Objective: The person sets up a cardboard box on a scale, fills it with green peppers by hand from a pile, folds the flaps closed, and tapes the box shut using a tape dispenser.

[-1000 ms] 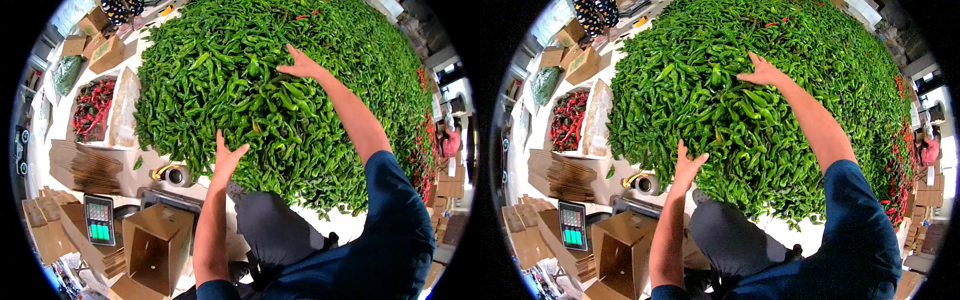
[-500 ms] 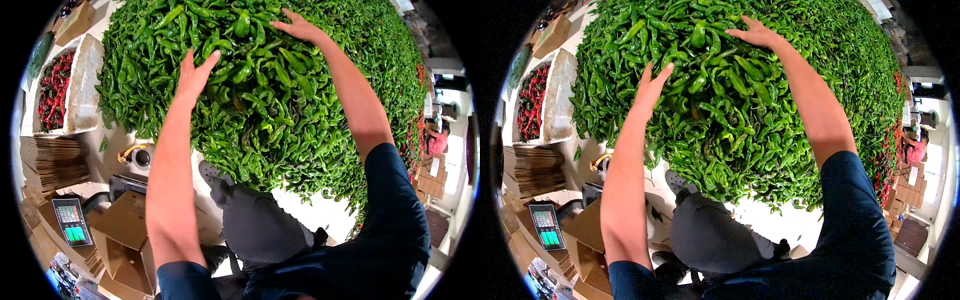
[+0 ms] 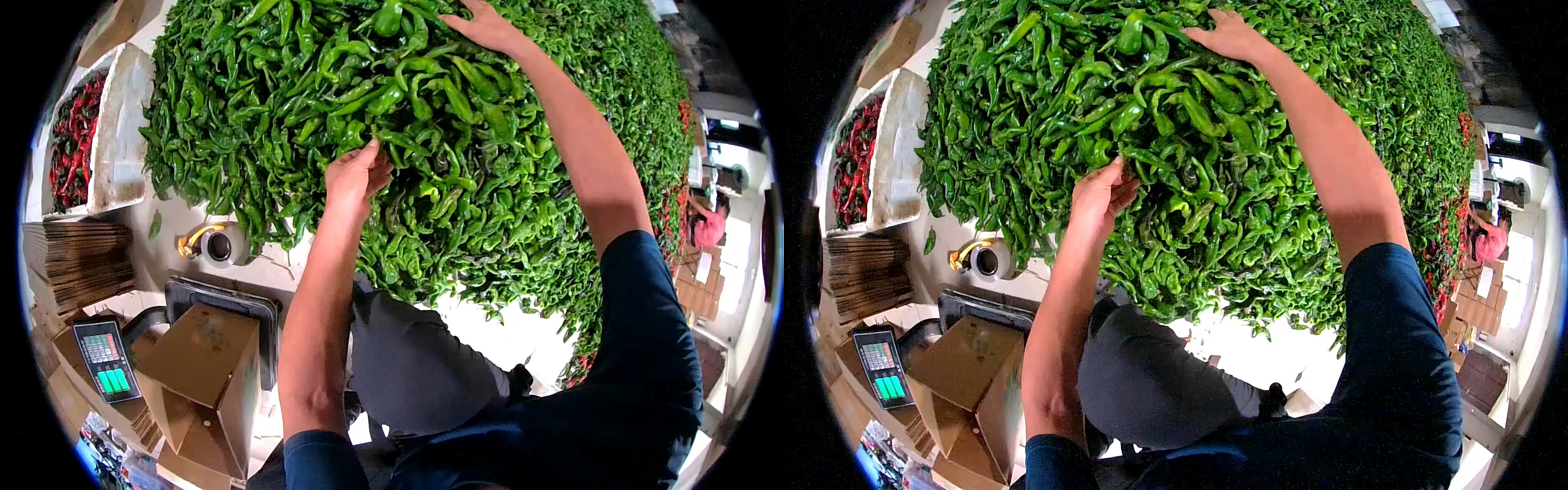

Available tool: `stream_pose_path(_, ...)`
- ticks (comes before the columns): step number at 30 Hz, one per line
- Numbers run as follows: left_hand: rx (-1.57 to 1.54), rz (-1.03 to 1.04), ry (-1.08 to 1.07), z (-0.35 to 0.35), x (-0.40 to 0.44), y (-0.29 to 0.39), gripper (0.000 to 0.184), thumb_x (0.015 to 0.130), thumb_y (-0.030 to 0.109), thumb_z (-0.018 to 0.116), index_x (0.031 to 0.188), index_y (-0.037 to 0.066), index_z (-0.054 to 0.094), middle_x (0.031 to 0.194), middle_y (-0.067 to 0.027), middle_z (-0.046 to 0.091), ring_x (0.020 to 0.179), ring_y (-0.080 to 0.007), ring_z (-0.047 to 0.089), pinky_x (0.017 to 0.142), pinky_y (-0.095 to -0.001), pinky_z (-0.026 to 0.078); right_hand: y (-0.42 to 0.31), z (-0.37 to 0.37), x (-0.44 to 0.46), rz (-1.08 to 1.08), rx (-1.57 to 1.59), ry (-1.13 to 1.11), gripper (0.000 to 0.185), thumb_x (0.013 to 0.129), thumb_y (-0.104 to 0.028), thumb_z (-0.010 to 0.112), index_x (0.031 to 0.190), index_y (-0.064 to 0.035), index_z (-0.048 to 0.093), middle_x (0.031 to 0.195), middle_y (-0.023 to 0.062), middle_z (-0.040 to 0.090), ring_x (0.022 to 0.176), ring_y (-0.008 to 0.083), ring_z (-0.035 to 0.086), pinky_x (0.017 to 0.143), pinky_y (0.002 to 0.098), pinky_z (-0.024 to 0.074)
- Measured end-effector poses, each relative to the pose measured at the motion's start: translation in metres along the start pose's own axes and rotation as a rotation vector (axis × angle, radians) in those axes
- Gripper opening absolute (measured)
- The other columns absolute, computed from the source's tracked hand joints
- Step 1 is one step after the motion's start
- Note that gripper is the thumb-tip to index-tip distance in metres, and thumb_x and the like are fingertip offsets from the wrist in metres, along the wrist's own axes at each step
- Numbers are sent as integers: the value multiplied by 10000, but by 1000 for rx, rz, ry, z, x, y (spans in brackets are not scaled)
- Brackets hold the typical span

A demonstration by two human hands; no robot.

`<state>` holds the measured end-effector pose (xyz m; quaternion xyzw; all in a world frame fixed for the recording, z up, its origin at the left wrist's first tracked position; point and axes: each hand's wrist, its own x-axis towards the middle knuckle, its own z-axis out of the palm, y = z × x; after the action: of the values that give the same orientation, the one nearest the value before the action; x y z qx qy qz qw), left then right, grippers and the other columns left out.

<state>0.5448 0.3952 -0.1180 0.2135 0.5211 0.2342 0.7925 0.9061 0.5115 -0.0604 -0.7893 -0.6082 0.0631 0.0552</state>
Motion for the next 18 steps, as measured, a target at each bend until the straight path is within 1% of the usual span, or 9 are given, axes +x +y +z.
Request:
stream_pose_path(3, 88, -22, 47, 7, 5, 2, 183, 903, 217, 744, 923, 56, 659, 804, -44, 673, 701, -175, 677, 648, -334, 578, -22, -26, -23, 118, 65, 40, 999, 856, -693, 602, 1517, 17, 369, 1564, 255, 364, 1445, 400, 364, 1182, 482, 334)
stream_pose_path(5, 79, -119, 31, -1, -3, 7, 131, 896, 181, 733, 897, 68, 667, 777, -26, 659, 650, -152, 642, 608, -320, 554, -56, -53, -65, 85, -87, 349, 870, 884, -573, 640, 1471, 32, 424, 1506, 241, 442, 1386, 392, 443, 1149, 471, 374)
stream_pose_path(6, -19, -164, 39, -3, -18, 14, 106, 874, 117, 729, 814, 56, 666, 654, -23, 629, 540, -149, 592, 512, -303, 500, -71, -60, -87, -27, 61, 565, 681, 909, -415, 658, 1398, 30, 496, 1422, 239, 520, 1325, 379, 506, 1102, 467, 419)
stream_pose_path(8, -42, -214, -42, -21, -35, 11, 75, 888, 124, 711, 855, 71, 669, 697, -8, 628, 590, -140, 598, 554, -316, 517, -114, -78, -152, -68, 388, 584, 421, 920, -253, 660, 1236, 22, 617, 1207, 236, 654, 1120, 355, 647, 975, 432, 518)
stream_pose_path(10, -26, -194, -71, -33, -64, 13, 54, 902, 123, 690, 884, 77, 668, 736, -6, 627, 618, -138, 603, 575, -322, 527, -149, -56, -221, 10, 606, 437, 366, 907, -239, 690, 1154, 30, 666, 1088, 209, 704, 954, 289, 704, 835, 379, 568)
stream_pose_path(12, 71, -50, -105, -39, -98, 11, 75, 914, 120, 680, 942, 52, 666, 828, -35, 659, 662, -131, 619, 590, -316, 534, -179, -22, -280, 101, 823, 120, 450, 916, -318, 705, 1198, 31, 663, 1064, 178, 720, 960, 263, 699, 857, 367, 566)
stream_pose_path(14, 415, 57, -117, -40, -122, 7, 124, 909, 123, 698, 979, 27, 663, 892, -53, 679, 725, -135, 643, 617, -317, 537, -208, -1, -315, 445, 1211, -447, 554, 952, -377, 688, 1315, 24, 567, 1070, 167, 693, 888, 197, 676, 732, 302, 578)
stream_pose_path(16, 654, 122, -173, -56, -122, -7, 307, 904, 148, 736, 1129, -34, 637, 1010, -91, 706, 876, -155, 667, 700, -317, 547, -230, 51, -341, 326, 1705, -317, 350, 1009, -271, 613, 1203, 16, 563, 955, 82, 648, 830, 167, 647, 619, 293, 563)
stream_pose_path(18, 754, 169, -288, -63, -134, -7, 412, 912, 169, 740, 1225, -52, 591, 1075, -116, 698, 954, -177, 666, 760, -330, 558, -234, 47, -341, 500, 1704, -374, 269, 1013, -165, 565, 1219, 8, 556, 989, 90, 645, 879, 182, 650, 667, 339, 594)
